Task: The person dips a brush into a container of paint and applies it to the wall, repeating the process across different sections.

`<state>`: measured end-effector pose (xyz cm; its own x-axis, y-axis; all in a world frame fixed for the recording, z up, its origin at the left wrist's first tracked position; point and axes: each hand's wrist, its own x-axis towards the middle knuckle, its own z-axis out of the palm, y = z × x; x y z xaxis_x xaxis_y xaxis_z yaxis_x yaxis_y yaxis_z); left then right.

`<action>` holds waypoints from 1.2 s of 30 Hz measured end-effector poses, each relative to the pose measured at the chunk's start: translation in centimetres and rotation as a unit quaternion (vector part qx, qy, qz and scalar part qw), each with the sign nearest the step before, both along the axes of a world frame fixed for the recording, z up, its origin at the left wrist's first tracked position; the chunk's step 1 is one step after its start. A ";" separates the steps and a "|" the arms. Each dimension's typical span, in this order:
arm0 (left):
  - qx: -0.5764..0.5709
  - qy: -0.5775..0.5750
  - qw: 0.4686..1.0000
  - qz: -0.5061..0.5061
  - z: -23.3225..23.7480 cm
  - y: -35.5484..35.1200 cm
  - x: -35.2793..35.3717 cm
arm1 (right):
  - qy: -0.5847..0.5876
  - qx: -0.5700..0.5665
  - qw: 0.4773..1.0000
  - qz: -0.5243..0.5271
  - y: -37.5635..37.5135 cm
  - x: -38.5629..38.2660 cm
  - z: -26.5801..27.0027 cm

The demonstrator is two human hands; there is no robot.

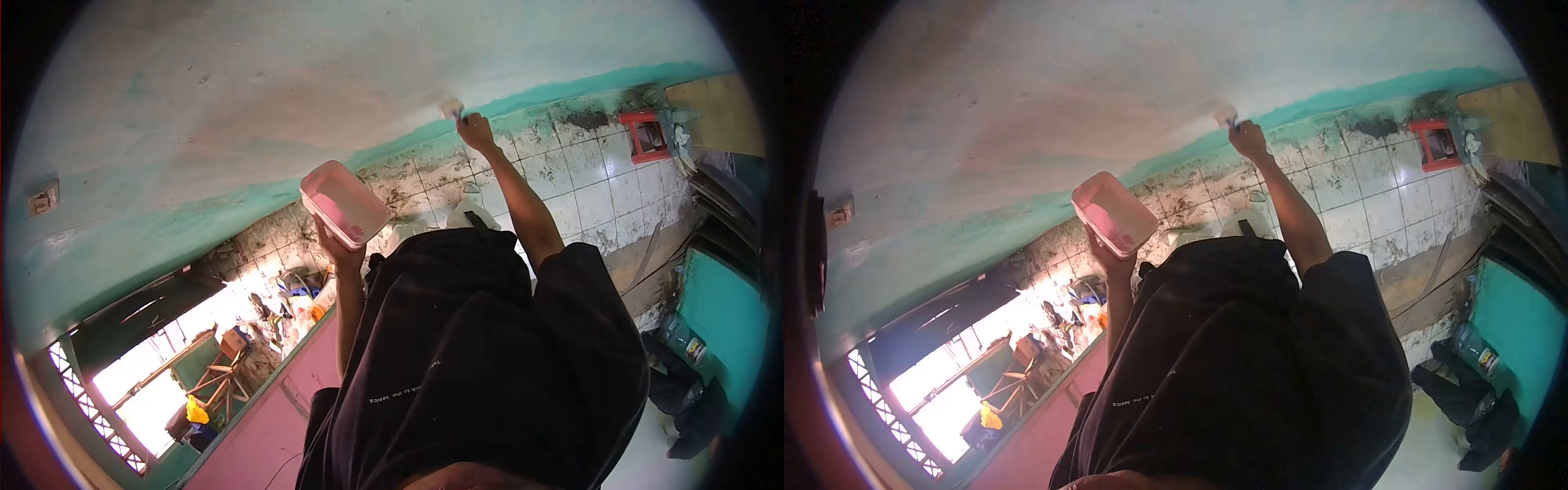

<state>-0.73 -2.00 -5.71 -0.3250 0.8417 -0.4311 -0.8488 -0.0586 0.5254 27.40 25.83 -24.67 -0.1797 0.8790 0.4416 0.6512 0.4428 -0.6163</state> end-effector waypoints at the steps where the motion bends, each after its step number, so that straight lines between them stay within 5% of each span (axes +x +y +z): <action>1: 0.000 0.012 1.000 -0.001 0.2 0.1 -0.3 | -0.001 -0.104 0.995 -0.004 -0.4 0.2 0.1; 2: 0.004 -0.001 1.000 0.002 0.2 0.1 -0.7 | -0.002 -0.207 0.978 -0.008 -1.0 0.2 0.4; 7: 0.004 0.007 0.999 0.034 0.3 0.4 -0.8 | 0.156 -0.123 0.980 0.024 -3.2 -0.8 24.6; 11: 0.010 0.005 0.999 0.044 0.3 0.8 -0.3 | 0.190 -0.038 0.980 0.042 -3.8 -1.1 30.8; 15: 0.024 -0.014 0.999 0.038 0.1 0.9 -0.2 | 0.199 -0.043 0.979 0.028 -3.4 -1.1 30.7; 22: 0.035 -0.019 0.998 0.039 -0.9 1.8 1.3 | 0.036 -0.245 0.969 -0.003 -0.2 -1.1 6.4; 24: 0.045 -0.018 0.998 0.028 -1.1 1.9 1.4 | 0.035 -0.328 0.944 -0.002 -0.3 -0.8 6.7; 25: 0.047 -0.017 0.998 0.025 -1.1 2.0 1.5 | -0.030 -0.091 0.995 0.030 0.0 -0.4 7.0; 26: 0.050 -0.016 0.998 0.026 -0.8 2.2 1.6 | -0.094 0.152 0.982 0.061 0.2 -0.1 8.8; 28: 0.051 -0.016 0.998 0.028 -0.7 2.3 1.9 | 0.158 -0.176 0.970 0.062 -2.1 -0.1 24.2; 30: 0.047 -0.010 0.998 0.032 -0.9 2.8 1.9 | 0.193 -0.143 0.968 0.070 -2.7 0.5 31.3; 34: 0.045 0.001 0.999 0.023 -0.7 3.9 1.7 | 0.165 -0.112 0.979 0.045 -1.2 0.0 30.4; 36: 0.050 0.011 0.999 0.017 -1.3 4.1 1.1 | 0.164 -0.154 0.973 0.049 0.1 -0.4 22.2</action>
